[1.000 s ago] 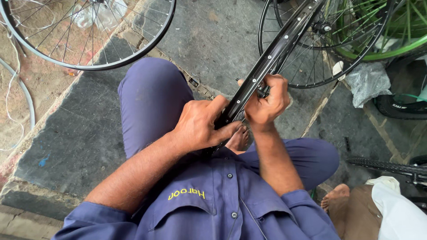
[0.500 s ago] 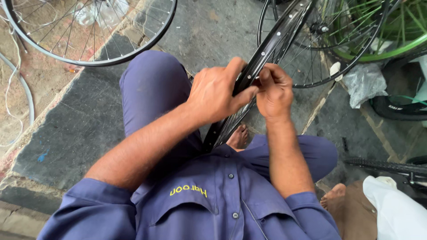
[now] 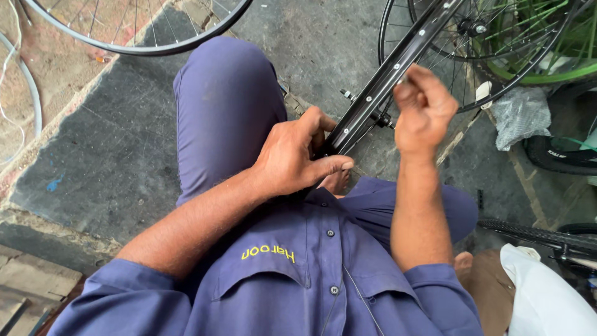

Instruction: The person builds a bicycle wheel by inserting metal nipples into the holes of a black rim and threading them onto the ends of spokes by hand.

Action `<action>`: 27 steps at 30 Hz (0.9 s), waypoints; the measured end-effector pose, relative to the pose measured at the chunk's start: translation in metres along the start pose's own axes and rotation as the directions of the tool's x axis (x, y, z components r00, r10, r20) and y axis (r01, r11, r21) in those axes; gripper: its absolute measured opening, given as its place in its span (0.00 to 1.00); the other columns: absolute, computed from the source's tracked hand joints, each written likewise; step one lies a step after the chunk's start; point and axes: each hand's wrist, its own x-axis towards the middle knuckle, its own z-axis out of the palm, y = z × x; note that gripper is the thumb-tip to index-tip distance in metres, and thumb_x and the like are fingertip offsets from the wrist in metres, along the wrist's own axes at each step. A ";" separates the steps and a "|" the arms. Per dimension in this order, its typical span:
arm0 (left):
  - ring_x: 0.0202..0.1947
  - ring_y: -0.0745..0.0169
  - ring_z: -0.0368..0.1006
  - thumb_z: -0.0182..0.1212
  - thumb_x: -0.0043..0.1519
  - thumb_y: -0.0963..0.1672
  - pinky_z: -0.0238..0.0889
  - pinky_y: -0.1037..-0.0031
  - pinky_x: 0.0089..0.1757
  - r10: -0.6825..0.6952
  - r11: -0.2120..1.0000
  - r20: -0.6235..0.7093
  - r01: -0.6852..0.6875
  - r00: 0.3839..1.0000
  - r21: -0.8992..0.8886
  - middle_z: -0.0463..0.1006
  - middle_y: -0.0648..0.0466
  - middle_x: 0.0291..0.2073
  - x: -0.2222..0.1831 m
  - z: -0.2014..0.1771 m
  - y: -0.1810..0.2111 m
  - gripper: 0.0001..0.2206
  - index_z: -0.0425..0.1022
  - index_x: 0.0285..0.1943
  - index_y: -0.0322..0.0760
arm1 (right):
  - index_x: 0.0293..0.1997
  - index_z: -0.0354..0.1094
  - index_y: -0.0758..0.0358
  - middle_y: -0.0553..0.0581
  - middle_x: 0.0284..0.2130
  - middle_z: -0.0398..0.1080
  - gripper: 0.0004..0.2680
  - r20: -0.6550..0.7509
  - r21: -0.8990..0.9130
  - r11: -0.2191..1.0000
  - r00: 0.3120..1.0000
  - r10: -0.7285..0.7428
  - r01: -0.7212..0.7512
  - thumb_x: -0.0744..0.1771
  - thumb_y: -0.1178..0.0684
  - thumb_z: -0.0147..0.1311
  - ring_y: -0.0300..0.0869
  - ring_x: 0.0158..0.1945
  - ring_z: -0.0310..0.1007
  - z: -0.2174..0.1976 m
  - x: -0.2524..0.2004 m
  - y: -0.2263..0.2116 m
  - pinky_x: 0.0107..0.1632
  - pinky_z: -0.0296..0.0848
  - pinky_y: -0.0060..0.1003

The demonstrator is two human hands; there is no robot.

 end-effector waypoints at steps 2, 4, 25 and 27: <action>0.22 0.57 0.75 0.78 0.53 0.51 0.66 0.69 0.27 0.010 1.000 0.004 -0.010 1.000 -0.012 0.73 0.51 0.22 0.001 0.000 0.000 0.27 0.69 0.50 0.32 | 0.58 0.72 0.75 0.57 0.44 0.74 0.12 0.074 0.153 0.986 0.996 0.049 -0.060 0.71 0.56 0.61 0.39 0.43 0.73 0.006 0.012 -0.004 0.49 0.71 0.32; 0.21 0.58 0.76 0.78 0.53 0.53 0.66 0.69 0.26 -0.002 1.000 0.040 0.004 0.999 -0.030 0.73 0.52 0.21 0.001 -0.001 0.001 0.28 0.69 0.50 0.32 | 0.58 0.70 0.73 0.57 0.44 0.76 0.12 0.153 0.297 0.947 0.985 0.083 -0.126 0.72 0.53 0.56 0.42 0.47 0.78 0.012 0.021 -0.013 0.54 0.77 0.36; 0.20 0.56 0.74 0.79 0.51 0.49 0.65 0.69 0.25 0.053 0.999 -0.019 -0.052 0.998 0.010 0.73 0.51 0.22 0.006 -0.001 0.003 0.23 0.71 0.44 0.34 | 0.51 0.71 0.68 0.47 0.37 0.71 0.12 -0.027 -0.082 0.993 0.996 -0.083 0.080 0.69 0.51 0.65 0.32 0.38 0.63 0.021 0.002 -0.001 0.43 0.62 0.29; 0.20 0.56 0.74 0.79 0.51 0.49 0.64 0.69 0.25 0.058 0.998 -0.010 -0.058 0.998 0.007 0.73 0.51 0.21 0.005 0.000 0.003 0.23 0.71 0.44 0.34 | 0.58 0.70 0.71 0.46 0.40 0.71 0.13 0.047 0.148 0.987 0.998 0.053 -0.059 0.70 0.54 0.62 0.31 0.41 0.64 0.013 0.001 0.003 0.48 0.63 0.27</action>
